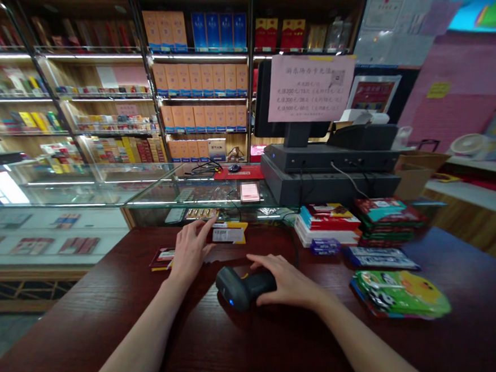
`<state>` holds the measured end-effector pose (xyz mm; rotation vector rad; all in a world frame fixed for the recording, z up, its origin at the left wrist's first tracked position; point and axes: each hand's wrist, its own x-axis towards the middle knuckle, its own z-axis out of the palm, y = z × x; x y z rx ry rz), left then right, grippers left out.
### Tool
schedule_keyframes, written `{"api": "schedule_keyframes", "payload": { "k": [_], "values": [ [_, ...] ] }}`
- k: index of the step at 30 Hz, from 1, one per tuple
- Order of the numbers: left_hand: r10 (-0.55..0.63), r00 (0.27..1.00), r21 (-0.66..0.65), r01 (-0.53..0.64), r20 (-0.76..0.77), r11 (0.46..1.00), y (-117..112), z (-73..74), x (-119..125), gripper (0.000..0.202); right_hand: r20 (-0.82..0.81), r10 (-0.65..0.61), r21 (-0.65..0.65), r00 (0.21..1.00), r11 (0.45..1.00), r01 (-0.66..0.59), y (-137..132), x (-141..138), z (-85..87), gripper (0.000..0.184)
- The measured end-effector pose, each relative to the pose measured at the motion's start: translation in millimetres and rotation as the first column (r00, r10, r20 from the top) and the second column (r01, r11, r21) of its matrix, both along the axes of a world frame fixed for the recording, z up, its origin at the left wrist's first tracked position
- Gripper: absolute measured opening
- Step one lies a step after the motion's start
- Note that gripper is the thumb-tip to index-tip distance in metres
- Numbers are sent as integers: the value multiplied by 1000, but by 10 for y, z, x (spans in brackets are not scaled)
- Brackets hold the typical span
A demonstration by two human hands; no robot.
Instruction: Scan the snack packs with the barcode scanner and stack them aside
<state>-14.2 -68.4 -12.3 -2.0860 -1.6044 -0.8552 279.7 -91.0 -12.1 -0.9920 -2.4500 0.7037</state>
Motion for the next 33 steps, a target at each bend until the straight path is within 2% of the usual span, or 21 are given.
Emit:
{"api": "schedule_keyframes", "payload": {
  "k": [5, 14, 19, 24, 33],
  "values": [
    [9, 999, 3, -9, -33, 1000, 3, -13, -1, 73, 91, 42, 84, 995, 995, -50, 10, -38, -28, 87],
    [17, 1000, 8, -16, -11, 1000, -4, -24, 14, 73, 144, 87, 197, 986, 974, -115, -55, -55, 2, 58],
    [58, 998, 33, -57, -19, 998, -12, -23, 7, 72, 64, -17, 247, 998, 969, 1, -39, -28, 53, 53],
    [97, 995, 66, -95, -21, 993, -13, -30, 23, 70, -29, -122, 225, 992, 966, 126, -24, 3, 109, 54],
    [100, 995, 101, -97, -19, 990, 1, -61, -6, 69, -25, -106, 210, 994, 972, 109, -56, -13, 148, 46]
  ]
}}
